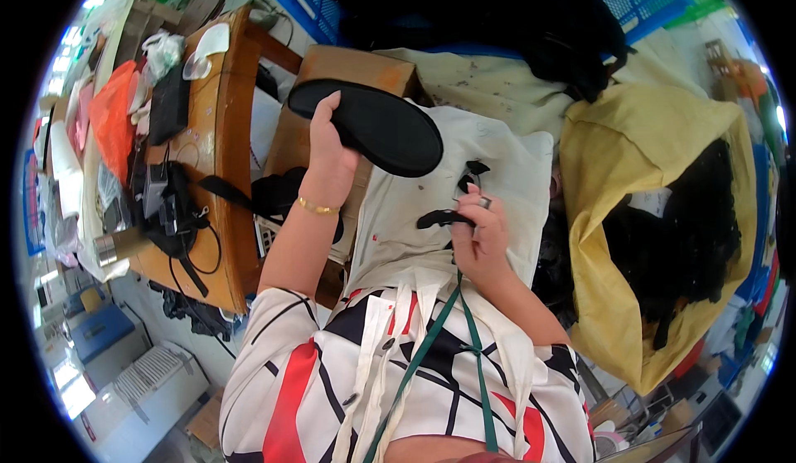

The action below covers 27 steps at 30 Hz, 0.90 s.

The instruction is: The person sits at a workbench and sews black shoe insoles using a needle and thread. They repeatedly insert the needle into the insole, pull the thread through, and tie off the stitches. The person handles multiple insoles, picking them up from a pile and placing them back down after sewing.

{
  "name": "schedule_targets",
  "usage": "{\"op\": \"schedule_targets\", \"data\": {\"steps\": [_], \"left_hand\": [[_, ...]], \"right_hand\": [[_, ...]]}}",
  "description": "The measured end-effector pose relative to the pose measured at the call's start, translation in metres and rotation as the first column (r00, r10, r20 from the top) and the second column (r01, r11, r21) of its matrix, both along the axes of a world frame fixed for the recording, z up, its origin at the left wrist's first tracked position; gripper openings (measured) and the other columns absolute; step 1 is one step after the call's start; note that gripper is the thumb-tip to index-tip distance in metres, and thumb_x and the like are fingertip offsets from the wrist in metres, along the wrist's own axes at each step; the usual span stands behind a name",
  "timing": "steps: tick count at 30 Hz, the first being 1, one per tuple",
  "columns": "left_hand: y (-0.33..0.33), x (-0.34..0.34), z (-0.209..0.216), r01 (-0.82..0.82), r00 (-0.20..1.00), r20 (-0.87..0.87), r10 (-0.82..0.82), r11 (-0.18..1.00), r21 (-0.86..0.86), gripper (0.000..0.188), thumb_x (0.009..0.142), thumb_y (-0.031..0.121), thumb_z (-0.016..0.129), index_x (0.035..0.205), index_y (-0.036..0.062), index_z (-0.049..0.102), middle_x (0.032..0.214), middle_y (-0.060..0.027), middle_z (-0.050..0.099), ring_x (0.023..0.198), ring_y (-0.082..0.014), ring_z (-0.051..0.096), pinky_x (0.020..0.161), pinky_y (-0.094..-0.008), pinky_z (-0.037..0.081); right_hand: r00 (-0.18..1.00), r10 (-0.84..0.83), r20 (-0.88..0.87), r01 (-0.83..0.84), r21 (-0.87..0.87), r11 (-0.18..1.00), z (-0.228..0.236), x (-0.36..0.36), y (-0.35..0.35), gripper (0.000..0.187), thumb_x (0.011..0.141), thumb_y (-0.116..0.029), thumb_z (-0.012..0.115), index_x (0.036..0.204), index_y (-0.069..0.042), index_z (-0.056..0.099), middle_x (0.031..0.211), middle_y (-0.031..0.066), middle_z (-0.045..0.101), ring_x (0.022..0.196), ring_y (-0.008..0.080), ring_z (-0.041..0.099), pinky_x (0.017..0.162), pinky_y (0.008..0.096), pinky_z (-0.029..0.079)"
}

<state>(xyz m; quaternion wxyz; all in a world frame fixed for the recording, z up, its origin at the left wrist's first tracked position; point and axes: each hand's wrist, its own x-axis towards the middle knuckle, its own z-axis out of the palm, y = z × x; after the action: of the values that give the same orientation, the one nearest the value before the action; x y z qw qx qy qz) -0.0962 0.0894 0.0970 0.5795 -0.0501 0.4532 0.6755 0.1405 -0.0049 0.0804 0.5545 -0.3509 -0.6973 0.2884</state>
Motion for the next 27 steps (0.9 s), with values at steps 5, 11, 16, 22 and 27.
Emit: {"op": "schedule_targets", "data": {"steps": [5,11,16,22,27], "left_hand": [[-0.023,0.038,0.019,0.174,0.980,0.102,-0.170,0.984,-0.035,0.038,0.093,0.031,0.058,0.118,0.0027,0.059,0.119,-0.0135,0.065,0.110,-0.0286,0.062,0.100,-0.0434,0.048],[-0.070,0.080,0.023,0.457,0.859,0.184,-0.477,0.878,0.145,0.044,0.095,0.040,0.060,0.127,0.0104,0.054,0.125,-0.0053,0.062,0.112,-0.0204,0.061,0.099,-0.0360,0.049],[-0.090,0.102,0.023,0.658,0.753,-0.236,-0.614,0.704,0.268,0.035,0.098,0.023,0.061,0.128,0.0056,0.056,0.122,-0.0021,0.063,0.109,-0.0112,0.058,0.095,-0.0285,0.047],[-0.107,0.096,0.022,0.813,0.178,-0.670,-0.721,0.491,-0.313,0.045,0.097,0.036,0.062,0.076,-0.0027,0.067,0.067,-0.0011,0.056,0.068,-0.0074,0.045,0.060,-0.0277,0.045],[-0.115,0.079,-0.041,0.623,0.676,-0.189,-0.712,0.689,-0.369,0.038,0.095,0.047,0.063,0.086,0.0104,0.058,0.078,0.0033,0.055,0.071,-0.0060,0.050,0.062,-0.0233,0.038]], "right_hand": [[0.998,-0.059,0.011,0.055,0.196,0.979,-0.003,0.003,0.004,0.020,0.083,0.003,0.063,0.101,-0.004,0.057,0.095,0.0112,0.061,0.088,0.0275,0.061,0.096,0.0487,0.048],[0.974,-0.152,-0.165,0.188,0.228,0.955,0.004,0.019,0.016,0.014,0.089,-0.002,0.055,0.103,-0.002,0.053,0.092,0.0142,0.059,0.084,0.0271,0.058,0.082,0.0437,0.052],[0.930,-0.340,-0.139,0.339,-0.035,0.940,0.026,0.029,0.024,0.010,0.099,-0.005,0.049,0.107,0.001,0.051,0.095,0.0101,0.057,0.084,0.0160,0.055,0.078,0.0277,0.046],[0.911,-0.356,-0.209,0.184,-0.568,0.802,-0.001,0.021,0.018,0.011,0.100,-0.008,0.055,0.109,-0.003,0.057,0.095,-0.0019,0.056,0.082,0.0048,0.050,0.074,0.0194,0.042],[0.872,-0.362,-0.330,0.064,-0.657,0.751,-0.011,0.024,0.020,0.015,0.099,-0.016,0.060,0.103,-0.002,0.061,0.082,-0.0068,0.054,0.071,0.0017,0.045,0.063,0.0168,0.037]]}}
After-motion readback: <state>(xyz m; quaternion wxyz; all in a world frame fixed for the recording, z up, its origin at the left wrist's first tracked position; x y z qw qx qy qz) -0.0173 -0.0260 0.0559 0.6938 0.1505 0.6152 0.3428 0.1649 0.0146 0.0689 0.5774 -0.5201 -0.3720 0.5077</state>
